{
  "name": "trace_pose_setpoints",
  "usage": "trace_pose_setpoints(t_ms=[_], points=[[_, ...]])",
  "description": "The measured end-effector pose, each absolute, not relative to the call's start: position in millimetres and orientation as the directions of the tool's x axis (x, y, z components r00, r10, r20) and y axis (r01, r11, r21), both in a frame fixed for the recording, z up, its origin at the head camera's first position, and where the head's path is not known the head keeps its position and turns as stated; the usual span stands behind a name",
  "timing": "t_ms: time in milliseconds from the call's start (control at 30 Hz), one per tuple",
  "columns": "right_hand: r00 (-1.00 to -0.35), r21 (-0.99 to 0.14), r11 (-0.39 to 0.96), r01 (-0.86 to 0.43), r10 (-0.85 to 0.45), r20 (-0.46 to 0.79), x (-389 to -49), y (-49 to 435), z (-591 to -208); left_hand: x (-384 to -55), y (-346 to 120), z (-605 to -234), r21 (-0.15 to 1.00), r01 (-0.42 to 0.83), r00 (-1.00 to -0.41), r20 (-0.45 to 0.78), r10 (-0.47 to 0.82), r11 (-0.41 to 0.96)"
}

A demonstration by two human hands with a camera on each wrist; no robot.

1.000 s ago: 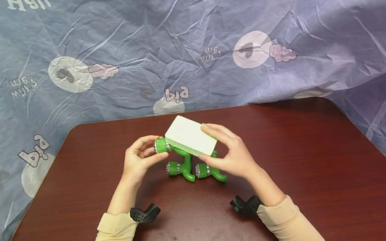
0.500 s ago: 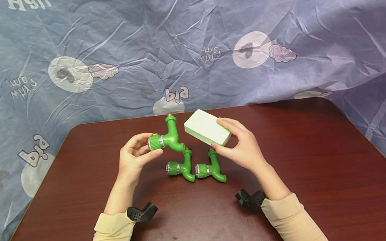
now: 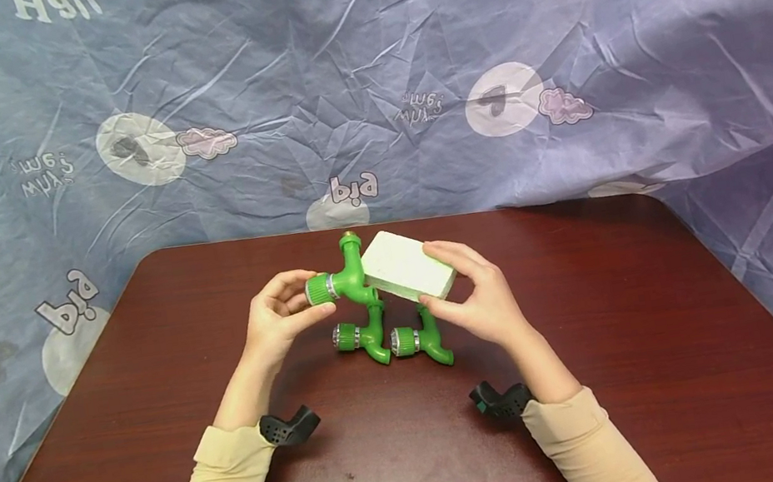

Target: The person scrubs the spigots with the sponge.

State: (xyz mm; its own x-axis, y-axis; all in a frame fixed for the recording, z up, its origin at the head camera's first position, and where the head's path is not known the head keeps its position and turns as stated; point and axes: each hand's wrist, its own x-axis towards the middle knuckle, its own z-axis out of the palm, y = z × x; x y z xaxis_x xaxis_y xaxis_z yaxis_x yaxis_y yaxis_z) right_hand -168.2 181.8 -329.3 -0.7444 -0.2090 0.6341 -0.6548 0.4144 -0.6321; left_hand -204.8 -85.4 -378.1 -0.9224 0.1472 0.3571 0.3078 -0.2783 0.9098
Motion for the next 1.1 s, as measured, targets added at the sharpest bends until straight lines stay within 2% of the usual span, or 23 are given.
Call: trace_pose_setpoints(t_ms=[367, 533, 733, 900, 1100], points=[[-0.71, -0.612, 0.382, -0.693, -0.216, 0.67, -167, 181, -326, -204, -84, -380, 0.928, 0.366, -0.914, 0.372, 0.165, -0.065], [-0.688, -0.588, 0.376, -0.716, -0.237, 0.686, -165, 179, -325, -194, -81, -367, 0.919, 0.395, -0.901, 0.389, 0.193, -0.01], [-0.688, -0.592, 0.367, -0.718, -0.242, 0.684, -163, 178, -323, -186, -79, -358, 0.92, 0.391, -0.901, 0.381, 0.207, 0.008], [-0.692, -0.624, 0.31, -0.717, -0.217, 0.688, -160, 177, -320, -187, -77, -359, 0.929, 0.37, -0.909, 0.364, 0.203, -0.009], [-0.669, -0.603, 0.295, -0.742, -0.255, 0.699, -154, 169, -315, -186, -73, -359, 0.924, 0.383, -0.902, 0.376, 0.213, -0.009]])
